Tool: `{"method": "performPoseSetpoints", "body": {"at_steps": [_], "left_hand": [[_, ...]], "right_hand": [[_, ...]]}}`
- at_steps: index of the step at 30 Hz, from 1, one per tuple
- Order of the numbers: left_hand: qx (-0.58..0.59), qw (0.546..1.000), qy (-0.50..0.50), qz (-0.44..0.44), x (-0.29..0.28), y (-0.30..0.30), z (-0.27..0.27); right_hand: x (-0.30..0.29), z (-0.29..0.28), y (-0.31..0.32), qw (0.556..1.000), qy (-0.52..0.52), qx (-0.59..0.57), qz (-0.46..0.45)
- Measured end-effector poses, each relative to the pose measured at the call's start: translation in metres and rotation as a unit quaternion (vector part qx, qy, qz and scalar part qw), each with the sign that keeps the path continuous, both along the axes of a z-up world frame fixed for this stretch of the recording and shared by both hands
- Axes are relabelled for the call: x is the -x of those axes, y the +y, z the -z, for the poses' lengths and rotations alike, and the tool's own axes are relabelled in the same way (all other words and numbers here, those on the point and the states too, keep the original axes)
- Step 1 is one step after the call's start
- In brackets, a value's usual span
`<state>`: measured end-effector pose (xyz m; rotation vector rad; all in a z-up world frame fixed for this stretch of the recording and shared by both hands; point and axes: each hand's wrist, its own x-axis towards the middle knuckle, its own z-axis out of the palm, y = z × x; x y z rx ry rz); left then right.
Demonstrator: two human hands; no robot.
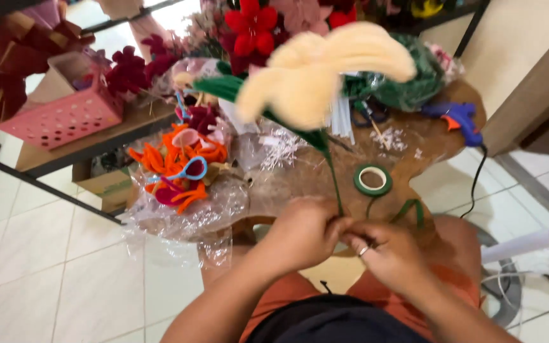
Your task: The person assembles an artificial flower by attaching a beige flower head to a wooden stick. They wrap the base of the flower and the stick with green floral tape to secure it and create a stem. Finally, they pick up a separate red petal from the table.
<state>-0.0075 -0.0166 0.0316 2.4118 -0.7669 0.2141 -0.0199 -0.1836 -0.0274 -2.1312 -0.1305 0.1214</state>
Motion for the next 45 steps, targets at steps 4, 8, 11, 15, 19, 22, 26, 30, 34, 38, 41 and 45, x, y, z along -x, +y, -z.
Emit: {"method": "performPoseSetpoints", "body": {"at_steps": [4,8,11,15,19,22,26,30,34,38,41,45], "left_hand": [[0.025,1.0,0.008,0.017,0.009,0.003,-0.017],[0.262,0.939,0.216,0.049,0.013,0.004,-0.037],[0.427,0.861,0.265,0.075,0.001,-0.002,-0.014],[0.544,0.789,0.274,0.082,-0.017,-0.013,0.015],[0.557,0.764,0.324,0.017,-0.014,-0.015,0.013],[0.557,0.765,0.323,0.013,-0.011,-0.009,0.015],[0.507,0.82,0.255,0.077,-0.008,-0.005,0.018],[0.473,0.84,0.228,0.136,0.005,-0.007,0.011],[0.475,0.828,0.241,0.175,0.004,-0.008,0.027],[0.461,0.816,0.269,0.224,0.007,-0.005,0.025],[0.458,0.8,0.288,0.258,0.0,-0.003,0.038],[0.478,0.776,0.298,0.283,0.006,-0.008,0.029]], "right_hand": [[0.004,0.038,-0.002,0.978,-0.096,-0.175,-0.067],[0.011,0.034,0.012,0.966,-0.129,-0.198,-0.109],[0.013,0.042,0.018,0.974,-0.035,-0.197,-0.107],[0.014,0.04,0.02,0.982,0.005,-0.151,-0.117],[0.007,0.052,0.011,0.982,0.057,-0.134,-0.117],[-0.003,0.052,-0.008,0.976,0.087,-0.196,-0.04],[-0.033,0.079,-0.053,0.874,0.041,-0.48,-0.056],[-0.055,0.152,-0.11,0.705,0.091,-0.685,-0.158],[-0.036,0.151,-0.124,0.68,0.134,-0.694,-0.193],[0.005,0.108,-0.107,0.65,0.184,-0.699,-0.235],[0.041,0.061,-0.085,0.625,0.217,-0.703,-0.263],[0.082,0.003,-0.051,0.586,0.259,-0.707,-0.301]]}}
